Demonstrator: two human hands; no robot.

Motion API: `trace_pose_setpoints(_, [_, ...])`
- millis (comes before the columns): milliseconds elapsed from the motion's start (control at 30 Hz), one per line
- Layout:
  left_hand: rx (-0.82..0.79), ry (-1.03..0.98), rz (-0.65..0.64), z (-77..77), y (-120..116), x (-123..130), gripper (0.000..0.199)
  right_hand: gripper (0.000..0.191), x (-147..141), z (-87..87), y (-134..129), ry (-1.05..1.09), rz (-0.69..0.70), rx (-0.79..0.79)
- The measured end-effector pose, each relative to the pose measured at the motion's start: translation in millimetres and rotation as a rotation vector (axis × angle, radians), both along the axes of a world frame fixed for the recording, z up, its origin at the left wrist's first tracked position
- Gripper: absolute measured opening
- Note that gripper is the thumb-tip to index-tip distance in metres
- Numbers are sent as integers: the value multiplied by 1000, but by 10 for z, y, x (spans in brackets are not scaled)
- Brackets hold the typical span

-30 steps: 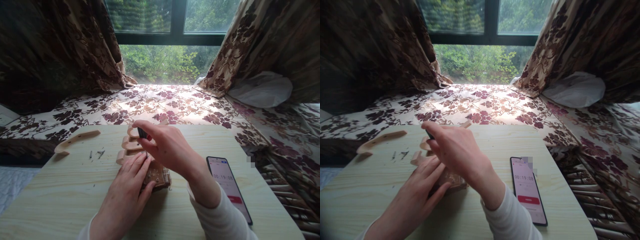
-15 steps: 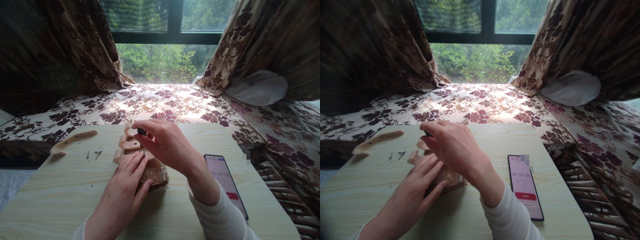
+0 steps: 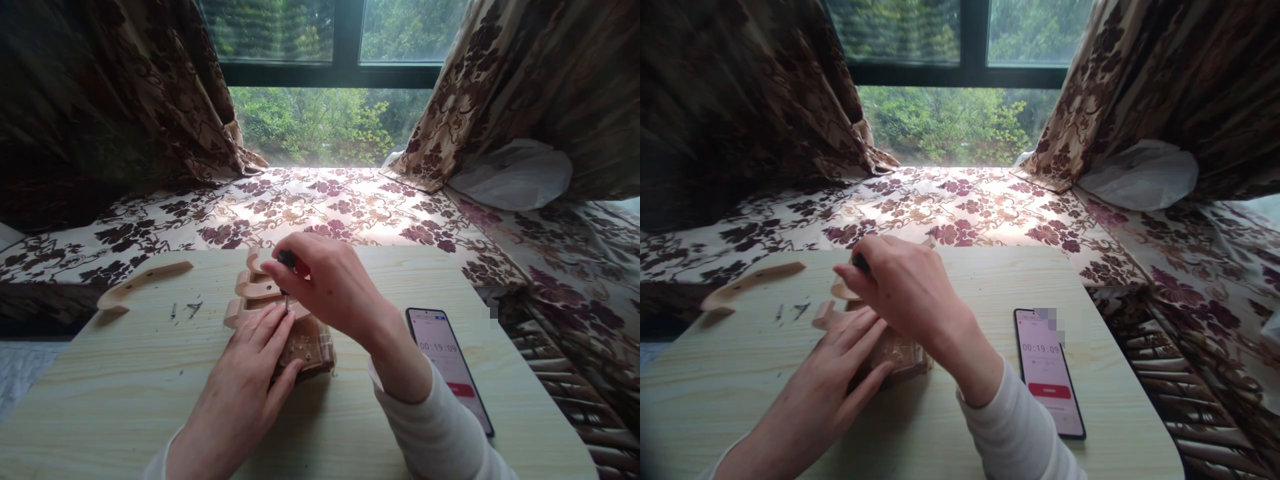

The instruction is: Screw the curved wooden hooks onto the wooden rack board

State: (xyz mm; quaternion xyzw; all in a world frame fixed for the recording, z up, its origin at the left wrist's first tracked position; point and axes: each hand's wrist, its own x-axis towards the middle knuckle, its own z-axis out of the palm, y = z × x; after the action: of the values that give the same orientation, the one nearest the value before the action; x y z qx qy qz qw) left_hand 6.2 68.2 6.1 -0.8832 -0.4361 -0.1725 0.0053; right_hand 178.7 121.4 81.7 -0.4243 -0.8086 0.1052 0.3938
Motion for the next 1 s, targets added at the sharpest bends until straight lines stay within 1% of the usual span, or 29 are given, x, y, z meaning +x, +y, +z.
trace_pose_setpoints(100, [-23, 11, -2, 26, 2, 15, 43, 22, -7, 13, -40, -7, 123, -31])
trace_pose_setpoints(167, [-33, 9, 0, 30, -4, 12, 41, 21, -21, 6, -43, -10, 155, -26])
trace_pose_setpoints(233, [-26, 8, 0, 21, -13, 1, 43, 22, -40, -16, -25, -6, 102, -9])
trace_pose_setpoints(333, [-9, 19, 0, 1, -24, -12, 46, 24, -69, -49, 1, 4, -18, 3])
trace_pose_setpoints(367, [-8, 20, 1, 0, -25, -12, 47, 24, -74, -53, -1, 8, -34, 2])
trace_pose_setpoints(400, [-14, 19, 1, 2, -25, -9, 46, 23, -78, -52, -11, 10, -26, -2])
trace_pose_setpoints(533, [-59, 7, 3, 31, -17, 13, 38, 19, -78, -30, -67, -9, 118, -20])
trace_pose_setpoints(567, [-67, 8, 2, 35, -15, 17, 37, 19, -81, -31, -70, -18, 135, -18])
trace_pose_setpoints(633, [-61, 8, 1, 32, -13, 18, 38, 20, -92, -49, -50, -27, 105, -6])
trace_pose_setpoints(767, [-19, 6, 13, 10, -24, 9, 46, 27, -125, -98, 24, -4, -43, 7])
trace_pose_setpoints(833, [-18, 12, 17, 16, -33, 12, 45, 26, -127, -94, 25, -1, -62, -11])
trace_pose_setpoints(900, [-31, 22, 21, 34, -42, 24, 44, 21, -112, -71, -1, -3, -10, -38])
trace_pose_setpoints(1000, [-49, 37, 29, 55, -55, 36, 45, 13, -78, -46, -33, 3, 122, -67])
